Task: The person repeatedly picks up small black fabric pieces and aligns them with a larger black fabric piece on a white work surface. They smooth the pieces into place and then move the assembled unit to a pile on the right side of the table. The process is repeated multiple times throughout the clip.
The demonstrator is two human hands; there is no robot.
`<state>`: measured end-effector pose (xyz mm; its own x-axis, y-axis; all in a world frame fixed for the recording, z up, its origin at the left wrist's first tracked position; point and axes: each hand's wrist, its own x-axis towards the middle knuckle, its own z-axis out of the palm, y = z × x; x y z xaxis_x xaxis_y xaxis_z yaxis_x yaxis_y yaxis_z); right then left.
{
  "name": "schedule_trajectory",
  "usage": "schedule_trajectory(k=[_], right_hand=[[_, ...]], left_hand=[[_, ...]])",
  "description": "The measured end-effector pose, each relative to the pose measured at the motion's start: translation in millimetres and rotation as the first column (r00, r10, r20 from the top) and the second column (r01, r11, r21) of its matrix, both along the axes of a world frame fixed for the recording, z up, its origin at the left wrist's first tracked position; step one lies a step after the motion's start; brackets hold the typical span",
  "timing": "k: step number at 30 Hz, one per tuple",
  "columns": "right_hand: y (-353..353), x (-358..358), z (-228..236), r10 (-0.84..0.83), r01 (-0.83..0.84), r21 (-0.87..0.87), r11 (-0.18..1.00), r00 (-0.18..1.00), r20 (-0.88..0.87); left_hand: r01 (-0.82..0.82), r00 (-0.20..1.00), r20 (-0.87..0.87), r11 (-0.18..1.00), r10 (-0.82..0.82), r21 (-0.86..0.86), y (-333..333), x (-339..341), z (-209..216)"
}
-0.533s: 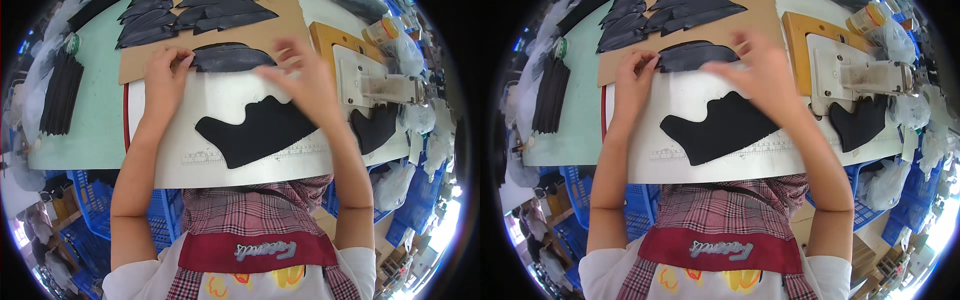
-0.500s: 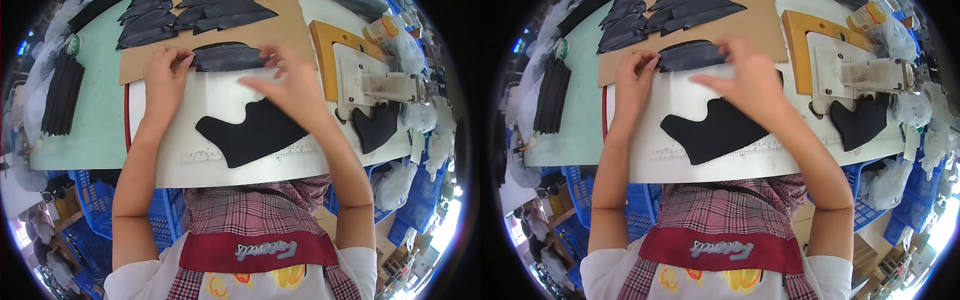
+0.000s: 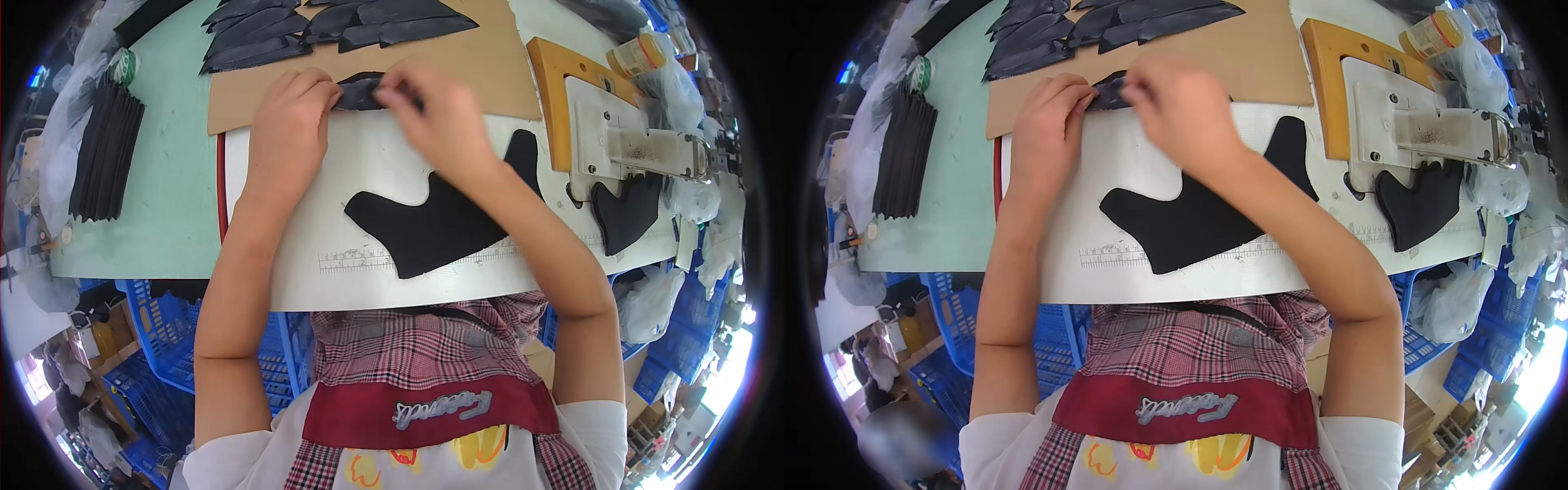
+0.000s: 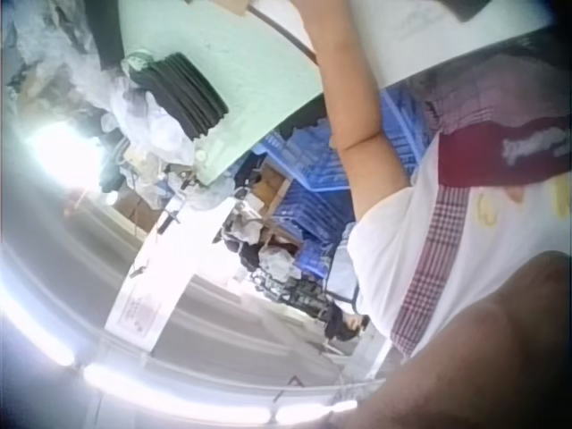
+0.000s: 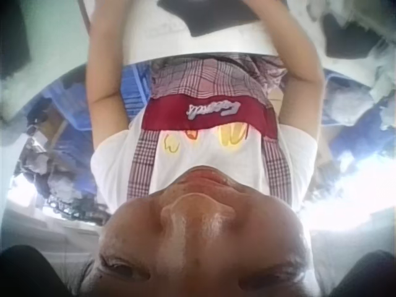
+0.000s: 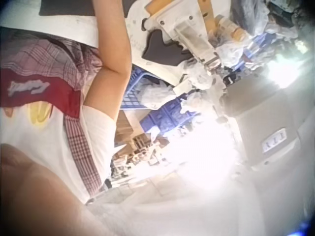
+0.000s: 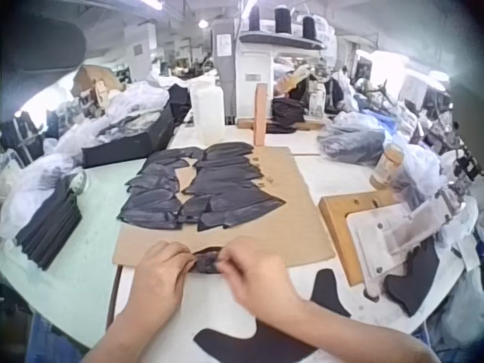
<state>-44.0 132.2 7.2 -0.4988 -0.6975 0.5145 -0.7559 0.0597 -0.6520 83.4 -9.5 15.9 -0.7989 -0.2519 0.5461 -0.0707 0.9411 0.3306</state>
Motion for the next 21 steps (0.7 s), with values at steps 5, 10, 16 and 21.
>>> schedule_trajectory(k=[5, 10, 16, 21], right_hand=[[57, -108, 25, -0.153, 0.333, -0.206, 0.92, 0.791, 0.593], [118, -141, 46, -0.13, 0.38, -0.342, 0.86, 0.809, 0.573], [130, -99, 62, -0.123, 0.325, -0.315, 0.892, 0.843, 0.523], [134, -67, 71, -0.121, 0.294, -0.241, 0.925, 0.829, 0.546]], left_hand=[[-0.053, 0.994, 0.085, 0.989, 0.065, -0.141, 9, 3, 10], [-0.041, 0.988, 0.134, 0.97, 0.075, -0.239, 9, 2, 12], [-0.091, 0.993, 0.092, 0.988, 0.08, 0.125, 11, 4, 11], [-0.12, 0.991, 0.101, 0.947, 0.093, 0.299, -2, 2, 10]])
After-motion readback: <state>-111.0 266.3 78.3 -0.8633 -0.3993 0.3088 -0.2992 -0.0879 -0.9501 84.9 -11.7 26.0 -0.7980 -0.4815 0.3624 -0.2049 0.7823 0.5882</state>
